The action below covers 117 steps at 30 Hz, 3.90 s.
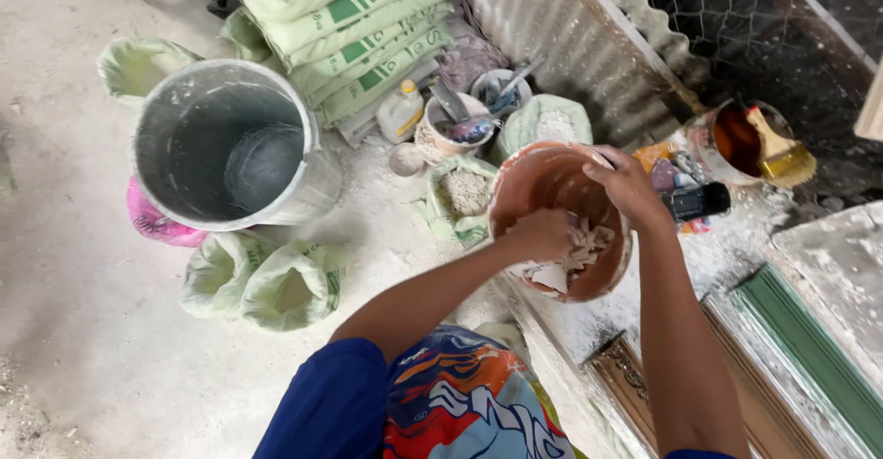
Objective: The person breaks up hardened plaster chunks inside a terracotta bowl and sets the bowl down. They crouch at a tap, fill a pink plastic cup with water, and pour the water into the bowl. They then scoop gypsum plaster powder by hand from a sack into the bowl with water.
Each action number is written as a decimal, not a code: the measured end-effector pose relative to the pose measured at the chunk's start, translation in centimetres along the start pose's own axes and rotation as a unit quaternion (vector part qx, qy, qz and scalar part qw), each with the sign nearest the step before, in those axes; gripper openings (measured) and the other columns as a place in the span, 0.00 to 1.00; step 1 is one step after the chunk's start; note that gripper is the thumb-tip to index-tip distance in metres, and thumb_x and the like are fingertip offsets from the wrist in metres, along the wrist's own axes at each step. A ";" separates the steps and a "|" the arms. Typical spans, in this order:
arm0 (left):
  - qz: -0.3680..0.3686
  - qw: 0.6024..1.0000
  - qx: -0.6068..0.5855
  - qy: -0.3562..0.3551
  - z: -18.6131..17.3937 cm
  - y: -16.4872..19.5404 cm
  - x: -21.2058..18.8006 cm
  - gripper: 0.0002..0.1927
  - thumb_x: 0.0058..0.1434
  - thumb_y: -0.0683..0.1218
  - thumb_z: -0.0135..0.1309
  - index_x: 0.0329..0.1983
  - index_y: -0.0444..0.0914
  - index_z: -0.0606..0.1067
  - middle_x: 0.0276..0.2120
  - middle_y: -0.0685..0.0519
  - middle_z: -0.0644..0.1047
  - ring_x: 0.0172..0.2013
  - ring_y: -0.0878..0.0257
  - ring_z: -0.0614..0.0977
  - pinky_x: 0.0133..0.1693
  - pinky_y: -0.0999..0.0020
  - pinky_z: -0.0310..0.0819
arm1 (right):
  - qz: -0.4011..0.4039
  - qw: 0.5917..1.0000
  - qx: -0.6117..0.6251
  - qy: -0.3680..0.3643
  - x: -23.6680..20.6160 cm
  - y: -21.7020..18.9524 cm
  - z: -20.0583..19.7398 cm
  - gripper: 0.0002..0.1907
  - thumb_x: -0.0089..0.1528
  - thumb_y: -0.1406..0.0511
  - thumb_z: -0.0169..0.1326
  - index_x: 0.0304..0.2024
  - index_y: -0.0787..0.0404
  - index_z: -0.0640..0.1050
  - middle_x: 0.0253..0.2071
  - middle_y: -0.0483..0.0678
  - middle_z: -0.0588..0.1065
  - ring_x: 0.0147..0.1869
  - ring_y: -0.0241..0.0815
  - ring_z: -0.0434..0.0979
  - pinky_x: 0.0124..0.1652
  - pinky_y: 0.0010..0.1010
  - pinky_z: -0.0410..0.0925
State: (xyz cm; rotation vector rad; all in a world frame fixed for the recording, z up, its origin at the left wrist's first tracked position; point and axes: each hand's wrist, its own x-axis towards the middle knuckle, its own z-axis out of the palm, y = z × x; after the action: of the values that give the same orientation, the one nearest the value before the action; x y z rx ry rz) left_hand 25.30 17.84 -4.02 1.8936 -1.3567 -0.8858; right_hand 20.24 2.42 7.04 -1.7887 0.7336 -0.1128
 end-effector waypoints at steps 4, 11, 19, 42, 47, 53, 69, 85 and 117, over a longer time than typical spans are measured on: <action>0.007 0.993 -0.043 -0.105 2.7 0.8 -1.2 0.16 0.67 0.50 0.48 0.42 0.32 0.77 0.32 0.37 0.82 0.33 0.42 0.86 0.36 0.47 0.81 | -0.001 1.000 0.006 -0.031 1.6 -0.8 0.5 0.16 0.65 0.66 0.54 0.55 0.61 0.79 0.47 0.43 0.78 0.48 0.34 0.75 0.49 0.29 0.68; -0.073 0.981 0.128 -0.128 2.1 3.9 -2.4 0.19 0.63 0.49 0.49 0.46 0.30 0.78 0.41 0.39 0.80 0.40 0.48 0.84 0.39 0.48 0.79 | 0.011 0.999 -0.007 -0.039 1.9 0.9 -2.6 0.17 0.63 0.66 0.54 0.55 0.61 0.78 0.45 0.43 0.79 0.47 0.32 0.75 0.47 0.27 0.68; -0.058 0.992 0.048 -0.106 8.5 11.5 -2.8 0.19 0.58 0.39 0.45 0.53 0.31 0.75 0.40 0.33 0.80 0.41 0.40 0.84 0.43 0.47 0.78 | 0.002 0.999 -0.023 -0.040 3.2 6.1 -9.8 0.19 0.63 0.66 0.55 0.56 0.63 0.79 0.44 0.45 0.80 0.46 0.35 0.76 0.47 0.27 0.67; -0.068 0.996 -0.047 0.020 16.4 12.9 1.1 0.19 0.73 0.50 0.40 0.59 0.34 0.67 0.31 0.37 0.80 0.32 0.43 0.84 0.38 0.47 0.77 | 0.003 0.999 -0.037 -0.010 5.8 9.7 -17.4 0.20 0.61 0.69 0.51 0.56 0.59 0.79 0.43 0.47 0.79 0.44 0.38 0.75 0.46 0.31 0.68; -0.171 0.953 0.248 0.021 11.1 8.0 0.9 0.20 0.74 0.48 0.34 0.65 0.36 0.63 0.34 0.41 0.78 0.31 0.46 0.85 0.30 0.48 0.81 | -0.058 0.987 0.021 -0.150 6.5 10.5 -18.4 0.20 0.59 0.71 0.52 0.55 0.64 0.78 0.42 0.42 0.78 0.42 0.30 0.75 0.43 0.26 0.69; -0.038 0.989 0.124 0.072 11.5 9.9 3.3 0.22 0.66 0.49 0.46 0.59 0.33 0.68 0.36 0.38 0.80 0.34 0.42 0.84 0.32 0.47 0.80 | -0.065 0.994 -0.050 -0.070 7.2 11.7 -17.5 0.19 0.61 0.71 0.53 0.56 0.63 0.79 0.39 0.45 0.77 0.39 0.33 0.70 0.40 0.28 0.66; -0.009 0.999 0.007 0.037 13.1 12.9 0.8 0.17 0.74 0.49 0.41 0.57 0.32 0.68 0.38 0.36 0.79 0.34 0.45 0.84 0.35 0.51 0.79 | -0.033 0.997 -0.029 -0.067 8.3 11.9 -16.8 0.23 0.60 0.72 0.54 0.59 0.65 0.77 0.42 0.48 0.79 0.42 0.35 0.75 0.43 0.28 0.68; 0.042 0.877 0.444 0.176 0.4 9.6 3.1 0.30 0.58 0.47 0.50 0.66 0.48 0.67 0.40 0.49 0.79 0.32 0.55 0.85 0.22 0.62 0.80 | -0.064 0.985 -0.074 -0.139 6.0 8.0 -14.1 0.19 0.61 0.70 0.53 0.56 0.62 0.78 0.43 0.43 0.78 0.43 0.30 0.72 0.44 0.24 0.67; -0.143 0.935 -0.113 0.306 1.2 0.1 -1.9 0.19 0.70 0.51 0.49 0.58 0.36 0.74 0.31 0.40 0.81 0.27 0.52 0.84 0.32 0.59 0.76 | 0.290 0.932 0.216 0.018 -2.1 21.3 -21.3 0.17 0.66 0.66 0.50 0.51 0.74 0.68 0.45 0.61 0.73 0.43 0.56 0.82 0.47 0.51 0.77</action>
State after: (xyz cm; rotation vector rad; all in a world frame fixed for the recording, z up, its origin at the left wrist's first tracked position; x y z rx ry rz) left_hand 23.81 19.45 -4.30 1.9776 -0.5920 -0.4824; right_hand 0.54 -17.68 -3.92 -1.1032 1.1387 0.0864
